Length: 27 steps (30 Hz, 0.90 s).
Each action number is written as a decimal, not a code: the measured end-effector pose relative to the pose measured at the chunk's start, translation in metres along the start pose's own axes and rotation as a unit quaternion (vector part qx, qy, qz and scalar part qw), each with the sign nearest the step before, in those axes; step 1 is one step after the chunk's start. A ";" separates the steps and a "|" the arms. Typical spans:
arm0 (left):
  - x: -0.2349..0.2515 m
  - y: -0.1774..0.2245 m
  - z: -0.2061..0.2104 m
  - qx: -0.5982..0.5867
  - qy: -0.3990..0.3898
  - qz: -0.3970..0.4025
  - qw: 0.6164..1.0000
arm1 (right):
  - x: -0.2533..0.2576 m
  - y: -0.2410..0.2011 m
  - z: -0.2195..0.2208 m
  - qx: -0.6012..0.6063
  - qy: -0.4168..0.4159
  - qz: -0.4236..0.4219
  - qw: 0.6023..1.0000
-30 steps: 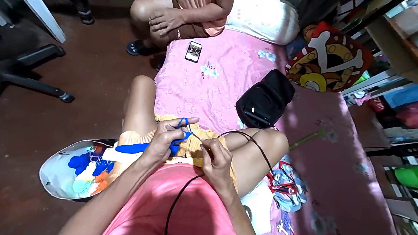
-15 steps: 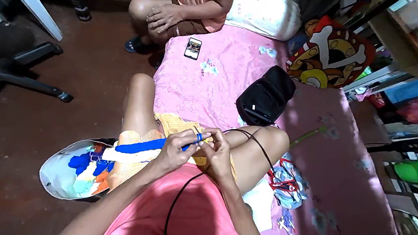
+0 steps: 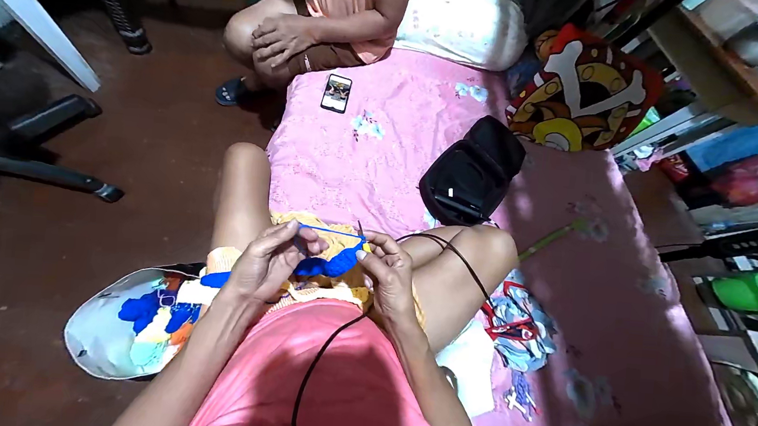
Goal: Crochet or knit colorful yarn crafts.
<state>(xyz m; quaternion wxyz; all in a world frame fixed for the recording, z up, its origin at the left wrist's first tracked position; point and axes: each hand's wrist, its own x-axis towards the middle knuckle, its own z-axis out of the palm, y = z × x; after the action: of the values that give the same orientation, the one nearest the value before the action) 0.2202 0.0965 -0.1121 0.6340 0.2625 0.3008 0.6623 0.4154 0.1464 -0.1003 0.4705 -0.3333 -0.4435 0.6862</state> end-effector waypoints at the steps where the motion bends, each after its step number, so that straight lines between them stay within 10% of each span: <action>1: 0.001 -0.001 0.000 -0.033 -0.017 0.008 0.999 | -0.001 0.000 0.001 -0.005 -0.002 0.000 1.000; 8: 0.001 -0.004 0.021 0.271 -0.015 0.009 0.962 | -0.005 0.001 0.005 -0.032 -0.005 -0.016 0.999; 27: -0.002 -0.007 0.031 0.260 0.032 -0.008 0.965 | -0.008 0.004 0.005 -0.089 -0.024 -0.036 0.995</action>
<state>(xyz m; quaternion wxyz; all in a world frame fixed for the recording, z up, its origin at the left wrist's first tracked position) 0.2476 0.0969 -0.0960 0.5389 0.3950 0.4850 0.5642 0.4120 0.1369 -0.1016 0.4527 -0.3414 -0.5252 0.6346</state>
